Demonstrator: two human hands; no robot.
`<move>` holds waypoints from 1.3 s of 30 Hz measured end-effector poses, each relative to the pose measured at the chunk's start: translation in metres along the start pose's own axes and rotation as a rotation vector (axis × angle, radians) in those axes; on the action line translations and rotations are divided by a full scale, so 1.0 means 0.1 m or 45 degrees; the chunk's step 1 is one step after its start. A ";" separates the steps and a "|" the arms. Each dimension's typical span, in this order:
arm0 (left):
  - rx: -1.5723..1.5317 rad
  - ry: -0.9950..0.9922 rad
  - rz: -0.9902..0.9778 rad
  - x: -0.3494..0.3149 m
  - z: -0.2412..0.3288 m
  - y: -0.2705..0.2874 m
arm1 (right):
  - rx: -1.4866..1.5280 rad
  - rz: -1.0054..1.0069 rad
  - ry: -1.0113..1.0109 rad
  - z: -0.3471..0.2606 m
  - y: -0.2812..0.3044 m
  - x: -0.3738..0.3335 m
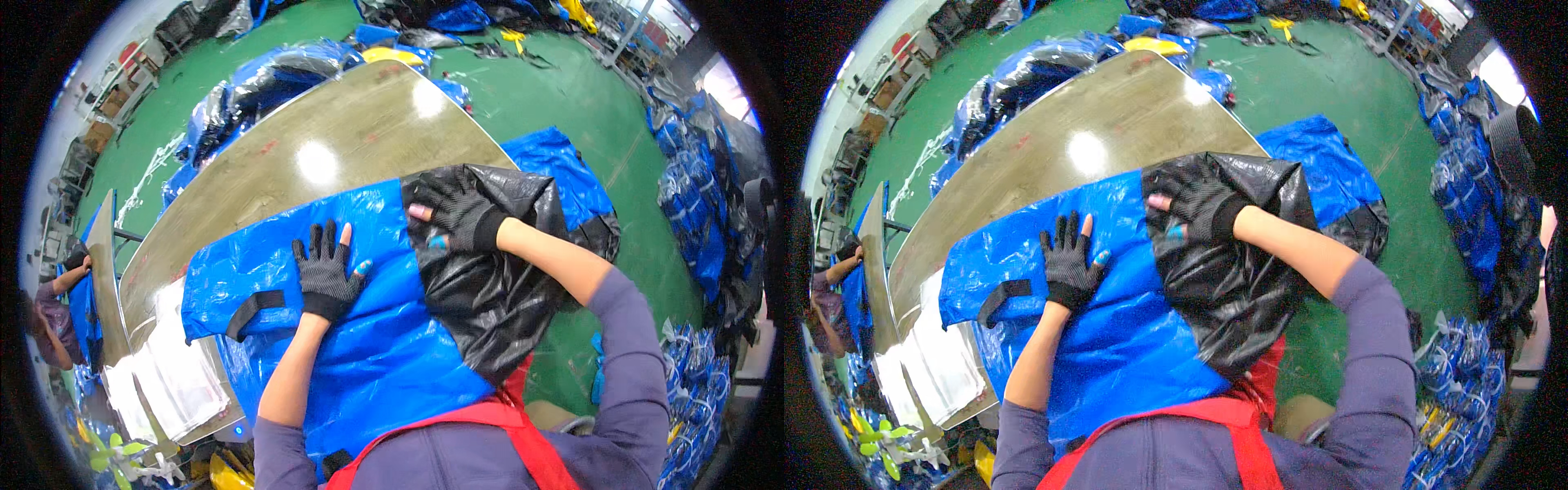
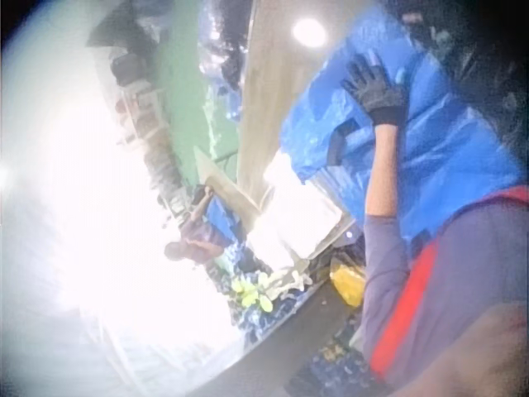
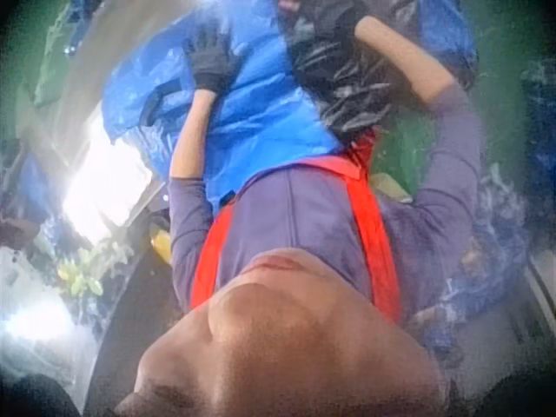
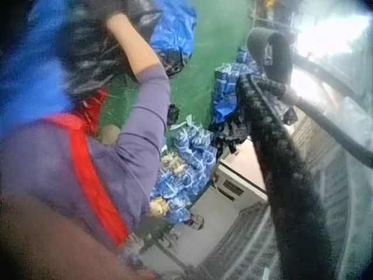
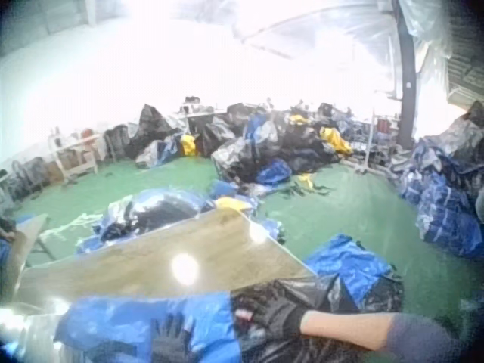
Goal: The person repeatedly folds blue and black soft goods on a table and places them into clear plastic bags. The person handles the items one at a time, folding them compactly and sealing them in bags throughout the clip.
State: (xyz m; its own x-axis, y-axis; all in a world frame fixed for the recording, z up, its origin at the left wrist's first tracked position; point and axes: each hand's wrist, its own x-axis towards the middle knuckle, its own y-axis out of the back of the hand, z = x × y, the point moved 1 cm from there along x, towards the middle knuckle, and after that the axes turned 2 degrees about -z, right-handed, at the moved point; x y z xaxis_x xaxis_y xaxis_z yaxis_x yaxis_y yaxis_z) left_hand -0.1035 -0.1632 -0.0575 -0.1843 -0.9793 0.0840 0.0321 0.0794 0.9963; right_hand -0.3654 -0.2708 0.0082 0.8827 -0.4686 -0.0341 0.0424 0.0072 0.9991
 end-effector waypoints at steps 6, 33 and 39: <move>0.002 -0.093 0.025 0.01 -0.04 -0.04 | 0.218 0.095 -0.166 -0.18 0.31 -0.53; -1.336 0.163 -0.469 -2.48 -1.81 0.89 | 0.898 -0.294 -0.559 0.67 -0.23 -0.80; -1.206 0.924 -0.105 -2.59 -1.84 0.40 | 0.905 -0.378 -0.643 0.41 0.09 -0.88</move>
State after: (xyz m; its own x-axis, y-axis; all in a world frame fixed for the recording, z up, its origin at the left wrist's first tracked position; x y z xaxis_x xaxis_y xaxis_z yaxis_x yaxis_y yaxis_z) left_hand 0.1258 0.0592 -0.0424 0.3681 -0.8759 -0.3121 0.8137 0.1410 0.5639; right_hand -0.4618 -0.2659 0.0212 0.5651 -0.6957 -0.4435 -0.2105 -0.6413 0.7379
